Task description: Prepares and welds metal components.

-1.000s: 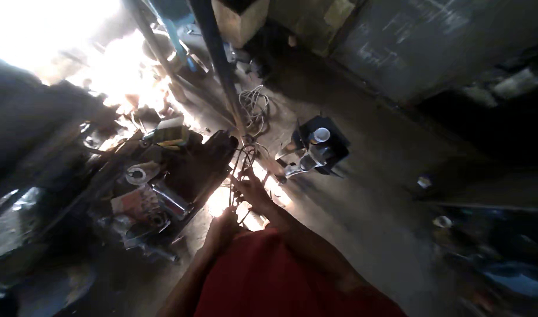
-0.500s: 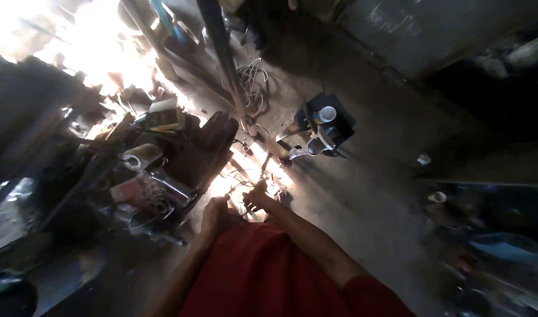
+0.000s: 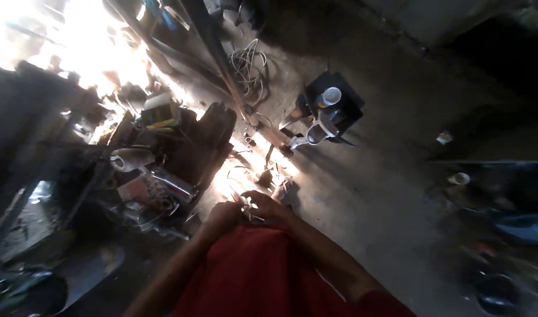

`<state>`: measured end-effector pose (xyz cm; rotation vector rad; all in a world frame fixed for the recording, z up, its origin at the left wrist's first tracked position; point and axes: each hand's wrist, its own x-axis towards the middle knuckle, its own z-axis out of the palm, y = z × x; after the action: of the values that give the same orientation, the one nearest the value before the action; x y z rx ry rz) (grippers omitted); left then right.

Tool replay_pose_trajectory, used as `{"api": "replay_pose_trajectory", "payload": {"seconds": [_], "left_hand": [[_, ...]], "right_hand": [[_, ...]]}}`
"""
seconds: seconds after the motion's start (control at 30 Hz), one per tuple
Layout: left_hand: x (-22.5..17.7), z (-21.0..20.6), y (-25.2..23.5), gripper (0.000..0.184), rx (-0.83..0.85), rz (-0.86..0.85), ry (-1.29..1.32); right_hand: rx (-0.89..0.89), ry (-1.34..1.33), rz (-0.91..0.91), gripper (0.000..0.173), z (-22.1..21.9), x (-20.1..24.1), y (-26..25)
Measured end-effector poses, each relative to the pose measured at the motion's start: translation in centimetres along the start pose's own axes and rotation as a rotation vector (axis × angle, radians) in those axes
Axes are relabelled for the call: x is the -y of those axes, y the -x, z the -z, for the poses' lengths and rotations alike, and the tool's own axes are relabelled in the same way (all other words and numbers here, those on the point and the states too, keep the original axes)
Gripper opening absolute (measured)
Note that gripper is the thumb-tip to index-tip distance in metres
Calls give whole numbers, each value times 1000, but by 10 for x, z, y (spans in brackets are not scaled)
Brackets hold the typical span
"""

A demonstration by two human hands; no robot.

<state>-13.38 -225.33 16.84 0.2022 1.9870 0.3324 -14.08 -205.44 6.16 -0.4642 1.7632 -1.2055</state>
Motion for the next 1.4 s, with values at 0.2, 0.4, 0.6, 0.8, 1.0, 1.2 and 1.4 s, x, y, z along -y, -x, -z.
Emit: {"api": "replay_pose_trajectory", "payload": {"seconds": [0.2,0.4,0.6,0.8,1.0,1.2,1.4], "left_hand": [[-16,3,-23,35,-120,33,-70],[12,-56,-87,37,-585,121,431],[98,-166,-243,59,-76,102,802],[148,-200,-354,39,143,-57,619],[159,-213,-422,48,199,-5,368],[163,-211,-457,49,247,-74,219],[156,-185,-437,50,178,-76,202]], "right_hand": [[-10,-106,-12,59,-29,23,7],[-451,-707,-435,36,-68,-51,-44],[-601,-1102,-694,41,-92,-185,-115],[-459,-262,-884,51,-72,-282,-149],[-378,-28,-959,42,-41,-374,-208],[-431,-20,-881,38,-47,-425,-244],[-258,38,-995,54,-115,-422,-250]]}}
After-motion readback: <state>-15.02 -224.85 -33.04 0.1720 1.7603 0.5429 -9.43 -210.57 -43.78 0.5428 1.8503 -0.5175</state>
